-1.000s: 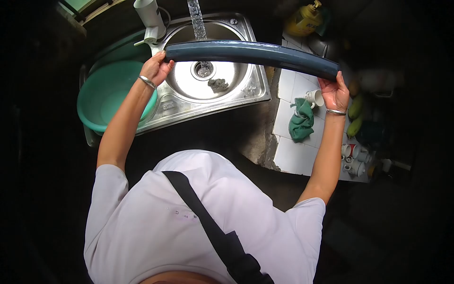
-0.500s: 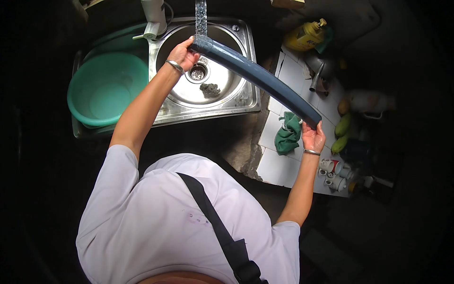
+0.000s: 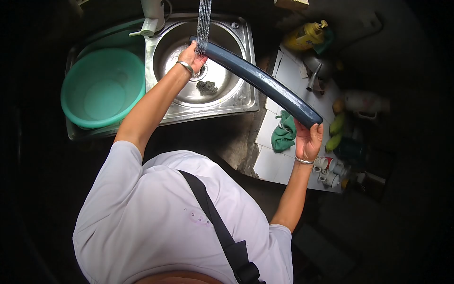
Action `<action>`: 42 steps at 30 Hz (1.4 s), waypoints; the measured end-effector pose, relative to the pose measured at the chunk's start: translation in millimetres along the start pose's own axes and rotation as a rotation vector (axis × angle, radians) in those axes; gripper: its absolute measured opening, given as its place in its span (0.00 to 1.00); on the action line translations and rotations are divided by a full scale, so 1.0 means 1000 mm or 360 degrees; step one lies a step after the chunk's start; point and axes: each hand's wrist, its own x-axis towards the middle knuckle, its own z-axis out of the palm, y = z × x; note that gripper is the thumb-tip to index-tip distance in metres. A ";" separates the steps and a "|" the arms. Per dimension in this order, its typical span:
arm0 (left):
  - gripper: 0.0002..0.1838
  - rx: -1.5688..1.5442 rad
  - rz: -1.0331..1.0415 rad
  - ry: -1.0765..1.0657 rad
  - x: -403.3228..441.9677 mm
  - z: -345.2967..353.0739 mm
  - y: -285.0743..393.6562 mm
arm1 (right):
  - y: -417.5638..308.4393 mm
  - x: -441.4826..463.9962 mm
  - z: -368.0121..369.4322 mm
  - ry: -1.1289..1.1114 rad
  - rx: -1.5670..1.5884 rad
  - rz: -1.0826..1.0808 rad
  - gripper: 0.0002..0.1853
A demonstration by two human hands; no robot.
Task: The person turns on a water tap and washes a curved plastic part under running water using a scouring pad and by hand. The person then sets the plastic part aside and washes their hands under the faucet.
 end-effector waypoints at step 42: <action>0.36 -0.0080 -0.0244 -0.0232 -0.204 -0.128 0.107 | 0.300 0.097 0.103 -0.1581 -0.2911 0.0854 0.27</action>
